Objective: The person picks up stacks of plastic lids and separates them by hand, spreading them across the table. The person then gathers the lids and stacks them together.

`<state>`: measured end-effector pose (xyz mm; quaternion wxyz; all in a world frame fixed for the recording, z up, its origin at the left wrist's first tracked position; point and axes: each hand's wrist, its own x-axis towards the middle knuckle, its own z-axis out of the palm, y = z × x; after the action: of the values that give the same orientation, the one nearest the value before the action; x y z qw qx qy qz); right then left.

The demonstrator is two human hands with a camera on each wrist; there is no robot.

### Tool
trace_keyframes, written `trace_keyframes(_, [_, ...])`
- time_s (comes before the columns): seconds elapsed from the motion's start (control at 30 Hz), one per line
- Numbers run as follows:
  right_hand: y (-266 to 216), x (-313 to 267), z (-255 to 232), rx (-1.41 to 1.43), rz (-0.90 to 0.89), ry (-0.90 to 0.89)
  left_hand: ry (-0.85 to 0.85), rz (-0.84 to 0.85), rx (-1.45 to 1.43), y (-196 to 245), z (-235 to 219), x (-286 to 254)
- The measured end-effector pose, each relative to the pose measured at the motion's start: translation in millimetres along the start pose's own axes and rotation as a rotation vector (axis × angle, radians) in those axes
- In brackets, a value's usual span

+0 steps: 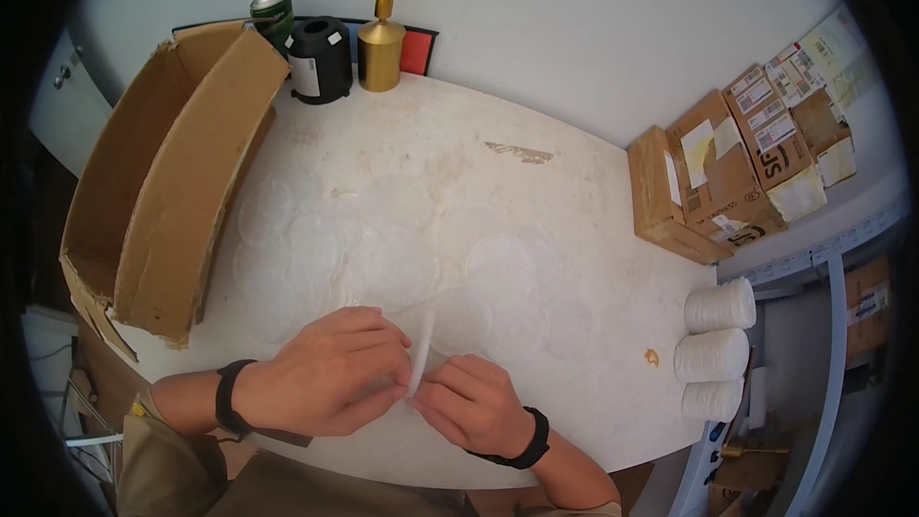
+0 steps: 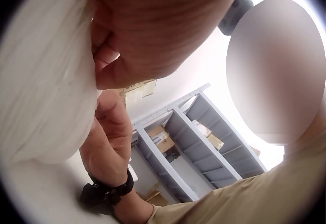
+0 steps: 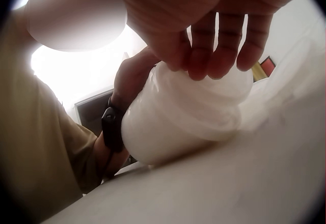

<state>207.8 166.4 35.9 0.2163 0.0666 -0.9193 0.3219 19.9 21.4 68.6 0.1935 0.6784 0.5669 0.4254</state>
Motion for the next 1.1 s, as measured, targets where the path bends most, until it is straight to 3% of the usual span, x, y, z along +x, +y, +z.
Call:
trace_keyframes(0.17, [-6.5, 2.0, -1.4, 0.038, 0.059, -0.013, -0.041, -0.016, 0.019, -1.4, 0.9, -1.0])
trace_keyframes(0.23, [-10.6, 2.8, -1.4, 0.294, 0.216, 0.051, -0.026, 0.014, 0.029, 0.1, 1.4, 0.7])
trace_keyframes(0.33, [-11.1, -1.4, 3.0, 0.309, 0.276, 0.060, -0.028, 0.044, 0.048, 1.5, 1.2, 1.5])
trace_keyframes(0.57, [-8.3, -3.1, -0.3, 0.273, 0.239, 0.087, -0.023, 0.039, 0.068, 2.1, 0.5, 1.7])
trace_keyframes(0.77, [7.4, -15.3, -26.8, 0.327, 0.236, 0.337, -0.047, 0.007, 0.087, 0.4, -0.4, -0.3])
trace_keyframes(0.83, [15.4, -15.2, -36.4, 0.087, 0.250, 0.381, -0.046, 0.003, 0.089, 0.8, 0.1, 0.0])
trace_keyframes(0.87, [18.6, -10.3, -36.8, 0.086, 0.250, 0.382, -0.047, 0.003, 0.090, 0.9, 0.5, 0.4])
trace_keyframes(0.93, [23.9, -0.5, -36.4, -0.270, 0.259, 0.276, -0.043, 0.004, 0.089, 1.0, 1.5, 0.8])
trace_keyframes(1.0, [21.6, -4.6, -32.7, -0.260, 0.291, 0.278, -0.040, 0.005, 0.090, 1.4, 1.3, 1.1])
trace_keyframes(1.1, [7.7, -5.9, -29.7, 0.007, 0.304, 0.163, -0.036, 0.009, 0.111, 1.9, 1.7, 0.7])
